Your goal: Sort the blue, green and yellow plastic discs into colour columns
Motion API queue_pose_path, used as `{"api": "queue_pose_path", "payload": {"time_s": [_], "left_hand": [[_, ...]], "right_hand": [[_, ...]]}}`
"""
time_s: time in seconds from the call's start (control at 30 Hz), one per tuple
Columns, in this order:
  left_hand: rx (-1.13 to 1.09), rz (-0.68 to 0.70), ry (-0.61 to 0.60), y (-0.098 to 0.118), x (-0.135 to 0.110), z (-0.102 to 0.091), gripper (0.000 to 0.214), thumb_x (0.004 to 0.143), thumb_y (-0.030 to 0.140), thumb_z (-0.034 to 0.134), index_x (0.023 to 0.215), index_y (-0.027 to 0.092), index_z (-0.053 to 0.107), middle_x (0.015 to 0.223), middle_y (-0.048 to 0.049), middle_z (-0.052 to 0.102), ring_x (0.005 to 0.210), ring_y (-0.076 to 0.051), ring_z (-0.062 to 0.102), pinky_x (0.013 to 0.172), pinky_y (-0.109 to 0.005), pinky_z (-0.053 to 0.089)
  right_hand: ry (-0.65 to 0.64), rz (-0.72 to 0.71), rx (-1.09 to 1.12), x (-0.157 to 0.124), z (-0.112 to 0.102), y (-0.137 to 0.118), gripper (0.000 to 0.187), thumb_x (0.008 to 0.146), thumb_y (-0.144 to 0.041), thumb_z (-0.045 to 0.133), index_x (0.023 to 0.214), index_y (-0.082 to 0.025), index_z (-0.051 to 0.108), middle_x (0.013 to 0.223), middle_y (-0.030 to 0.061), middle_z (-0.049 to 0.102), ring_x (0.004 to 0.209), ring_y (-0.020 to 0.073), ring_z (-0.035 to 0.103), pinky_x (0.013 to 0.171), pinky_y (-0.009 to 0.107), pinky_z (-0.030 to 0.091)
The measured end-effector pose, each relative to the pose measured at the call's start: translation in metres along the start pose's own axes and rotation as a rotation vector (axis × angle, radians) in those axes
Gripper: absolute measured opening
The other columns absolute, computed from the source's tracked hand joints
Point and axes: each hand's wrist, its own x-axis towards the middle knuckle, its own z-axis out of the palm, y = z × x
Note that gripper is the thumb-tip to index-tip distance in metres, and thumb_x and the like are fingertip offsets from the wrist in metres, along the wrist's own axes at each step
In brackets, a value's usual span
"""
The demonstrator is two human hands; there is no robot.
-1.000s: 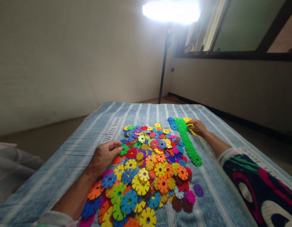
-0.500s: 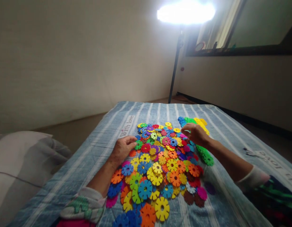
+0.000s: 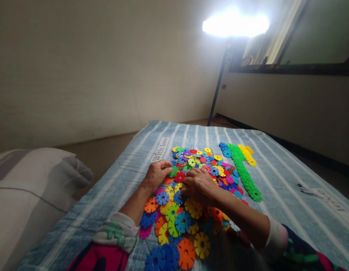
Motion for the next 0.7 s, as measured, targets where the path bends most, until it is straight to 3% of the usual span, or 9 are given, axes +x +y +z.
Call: {"api": "queue_pose_path", "payload": {"time_s": [0.27,0.47,0.7], "left_hand": [[-0.005,0.016,0.003,-0.003,0.001,0.000,0.020,0.061,0.028,0.064,0.076,0.016,0.067,0.070,-0.0019,0.071,0.066,-0.017,0.065,0.062,-0.027,0.050],[-0.017,0.040,0.005,-0.009,0.004,0.000,0.021,0.060,0.029,0.065,0.076,0.015,0.068,0.071,-0.0033,0.072,0.066,-0.018,0.066,0.062,-0.028,0.050],[-0.006,0.029,0.025,-0.008,0.003,0.000,0.020,0.060,0.027,0.064,0.076,0.016,0.069,0.073,-0.0036,0.073,0.070,-0.019,0.067,0.066,-0.029,0.052]], "right_hand": [[-0.030,-0.072,0.049,-0.013,-0.003,-0.010,0.025,0.093,-0.032,0.052,0.075,-0.019,0.064,0.083,0.0023,0.064,0.080,0.0143,0.054,0.082,0.029,0.035],[0.087,0.073,-0.058,0.006,0.000,0.015,0.023,0.091,-0.020,0.051,0.073,-0.019,0.066,0.084,0.0044,0.063,0.083,0.0170,0.053,0.078,0.030,0.035],[0.047,0.100,-0.182,0.027,0.005,0.025,0.022,0.089,-0.026,0.051,0.081,-0.018,0.069,0.093,0.0098,0.061,0.094,0.0229,0.050,0.081,0.034,0.036]]}}
